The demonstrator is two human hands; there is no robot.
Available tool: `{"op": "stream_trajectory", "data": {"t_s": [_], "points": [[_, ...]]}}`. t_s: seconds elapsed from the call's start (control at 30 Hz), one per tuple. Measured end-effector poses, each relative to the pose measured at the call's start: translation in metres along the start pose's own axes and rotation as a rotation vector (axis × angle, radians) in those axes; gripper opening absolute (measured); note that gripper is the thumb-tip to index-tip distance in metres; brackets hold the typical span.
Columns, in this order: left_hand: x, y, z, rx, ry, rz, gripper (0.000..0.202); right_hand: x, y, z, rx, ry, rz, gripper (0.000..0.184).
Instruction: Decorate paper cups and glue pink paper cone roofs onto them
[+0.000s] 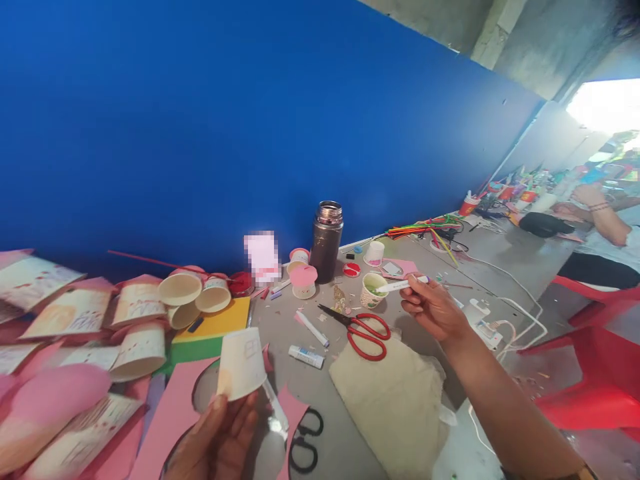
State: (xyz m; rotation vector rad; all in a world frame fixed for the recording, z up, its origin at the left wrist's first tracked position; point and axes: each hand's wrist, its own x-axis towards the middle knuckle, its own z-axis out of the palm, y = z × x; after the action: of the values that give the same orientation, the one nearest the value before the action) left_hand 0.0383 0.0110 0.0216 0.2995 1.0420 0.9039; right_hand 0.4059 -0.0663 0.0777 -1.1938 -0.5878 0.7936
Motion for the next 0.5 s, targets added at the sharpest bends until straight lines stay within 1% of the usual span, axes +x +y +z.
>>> {"op": "stream_trajectory", "data": {"t_s": [0.07, 0.13, 0.17, 0.23, 0.33, 0.37, 0.43, 0.5], "points": [[-0.011, 0.000, 0.010, -0.061, 0.082, 0.053, 0.019, -0.019, 0.006, 0.023, 0.057, -0.066, 0.009, 0.048], [-0.021, 0.001, 0.017, -0.132, 0.049, 0.071, 0.020, -0.041, 0.015, 0.049, 0.125, -0.106, -0.055, 0.038], [-0.024, 0.001, 0.020, -0.155, 0.030, 0.067, 0.018, -0.053, 0.020, 0.061, 0.097, -0.141, -0.101, 0.031], [-0.028, 0.002, 0.021, -0.178, -0.031, 0.068, 0.014, -0.078, 0.030, 0.082, -0.049, -0.170, -0.198, 0.020], [-0.029, 0.002, 0.015, -0.203, -0.093, 0.112, 0.005, -0.107, 0.039, 0.106, -0.344, -0.200, -0.345, 0.012], [-0.029, 0.001, 0.013, -0.207, -0.115, 0.122, 0.002, -0.113, 0.040, 0.113, -0.419, -0.222, -0.406, 0.010], [-0.029, 0.000, 0.009, -0.214, -0.156, 0.136, 0.008, -0.119, 0.043, 0.126, -0.522, -0.248, -0.546, 0.005], [-0.029, -0.001, 0.007, -0.218, -0.185, 0.142, 0.014, -0.120, 0.045, 0.135, -0.573, -0.274, -0.645, 0.001]]}}
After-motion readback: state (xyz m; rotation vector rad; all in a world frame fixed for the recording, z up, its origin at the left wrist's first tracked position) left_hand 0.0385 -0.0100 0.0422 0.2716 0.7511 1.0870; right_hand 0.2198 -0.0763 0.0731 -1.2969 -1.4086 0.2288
